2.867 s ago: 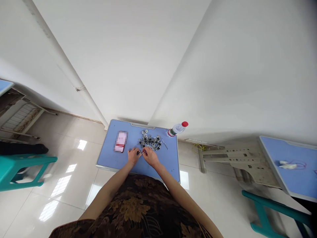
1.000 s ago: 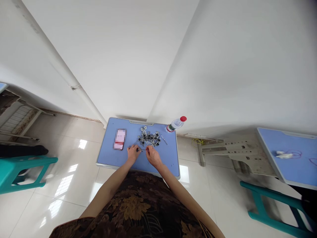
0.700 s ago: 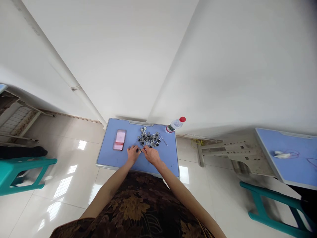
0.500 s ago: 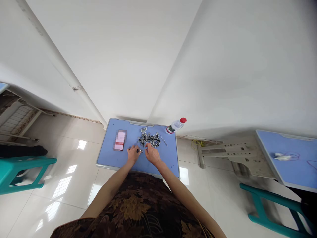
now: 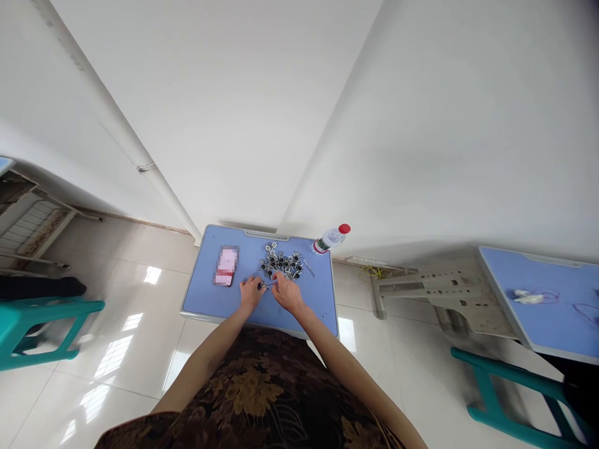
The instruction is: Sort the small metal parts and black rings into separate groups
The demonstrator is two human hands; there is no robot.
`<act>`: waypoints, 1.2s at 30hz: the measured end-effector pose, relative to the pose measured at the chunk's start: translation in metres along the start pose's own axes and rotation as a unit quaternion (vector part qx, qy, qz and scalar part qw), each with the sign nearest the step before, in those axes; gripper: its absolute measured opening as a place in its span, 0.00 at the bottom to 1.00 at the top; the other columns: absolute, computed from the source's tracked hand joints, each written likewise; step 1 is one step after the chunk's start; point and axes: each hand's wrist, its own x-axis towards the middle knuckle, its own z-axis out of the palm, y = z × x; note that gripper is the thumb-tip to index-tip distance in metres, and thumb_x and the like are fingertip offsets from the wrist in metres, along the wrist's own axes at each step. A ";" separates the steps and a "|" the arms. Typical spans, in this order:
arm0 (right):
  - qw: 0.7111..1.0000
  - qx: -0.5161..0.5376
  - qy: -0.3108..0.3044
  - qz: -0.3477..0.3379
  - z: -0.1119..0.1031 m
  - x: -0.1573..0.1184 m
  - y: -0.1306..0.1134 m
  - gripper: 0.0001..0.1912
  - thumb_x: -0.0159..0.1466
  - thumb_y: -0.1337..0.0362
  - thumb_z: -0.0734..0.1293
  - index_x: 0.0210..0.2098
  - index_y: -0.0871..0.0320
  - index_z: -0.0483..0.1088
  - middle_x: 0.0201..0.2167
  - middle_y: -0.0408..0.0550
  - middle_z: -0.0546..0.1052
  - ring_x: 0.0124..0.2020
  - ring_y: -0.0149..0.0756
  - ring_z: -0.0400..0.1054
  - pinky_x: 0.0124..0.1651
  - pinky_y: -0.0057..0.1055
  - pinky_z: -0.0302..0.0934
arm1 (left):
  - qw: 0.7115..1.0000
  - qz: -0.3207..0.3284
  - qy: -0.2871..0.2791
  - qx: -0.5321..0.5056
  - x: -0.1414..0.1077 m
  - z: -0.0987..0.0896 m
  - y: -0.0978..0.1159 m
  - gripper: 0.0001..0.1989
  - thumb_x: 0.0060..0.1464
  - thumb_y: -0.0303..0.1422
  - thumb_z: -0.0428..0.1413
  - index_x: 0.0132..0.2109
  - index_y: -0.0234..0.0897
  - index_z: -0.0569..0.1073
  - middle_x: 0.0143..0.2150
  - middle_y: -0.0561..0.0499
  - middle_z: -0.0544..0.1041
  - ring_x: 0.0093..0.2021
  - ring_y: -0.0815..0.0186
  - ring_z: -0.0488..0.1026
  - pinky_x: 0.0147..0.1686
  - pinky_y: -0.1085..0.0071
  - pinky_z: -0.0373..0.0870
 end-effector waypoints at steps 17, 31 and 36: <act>0.999 0.006 0.032 -0.042 0.014 -0.003 0.014 0.13 0.71 0.69 0.59 0.53 0.56 0.67 0.40 0.50 0.81 0.41 0.41 0.76 0.46 0.31 0.59 | 1.000 0.008 0.008 -0.003 0.002 0.004 -0.004 0.05 0.60 0.34 0.61 0.43 0.40 0.78 0.46 0.48 0.79 0.46 0.60 0.74 0.51 0.63 0.61; 0.998 0.025 0.035 -0.053 0.013 -0.009 0.018 0.14 0.69 0.70 0.58 0.49 0.56 0.71 0.43 0.53 0.80 0.43 0.42 0.73 0.51 0.34 0.59 | 1.000 -0.002 -0.008 0.003 -0.002 -0.007 0.004 0.06 0.60 0.35 0.61 0.44 0.41 0.78 0.47 0.48 0.79 0.49 0.60 0.74 0.51 0.64 0.61; 0.991 0.093 0.081 -0.057 0.020 -0.007 0.032 0.12 0.67 0.71 0.58 0.41 0.57 0.73 0.41 0.51 0.77 0.38 0.38 0.70 0.45 0.31 0.60 | 1.000 -0.005 -0.014 0.004 -0.002 -0.008 0.004 0.07 0.60 0.35 0.60 0.45 0.40 0.78 0.48 0.48 0.79 0.50 0.59 0.74 0.53 0.62 0.61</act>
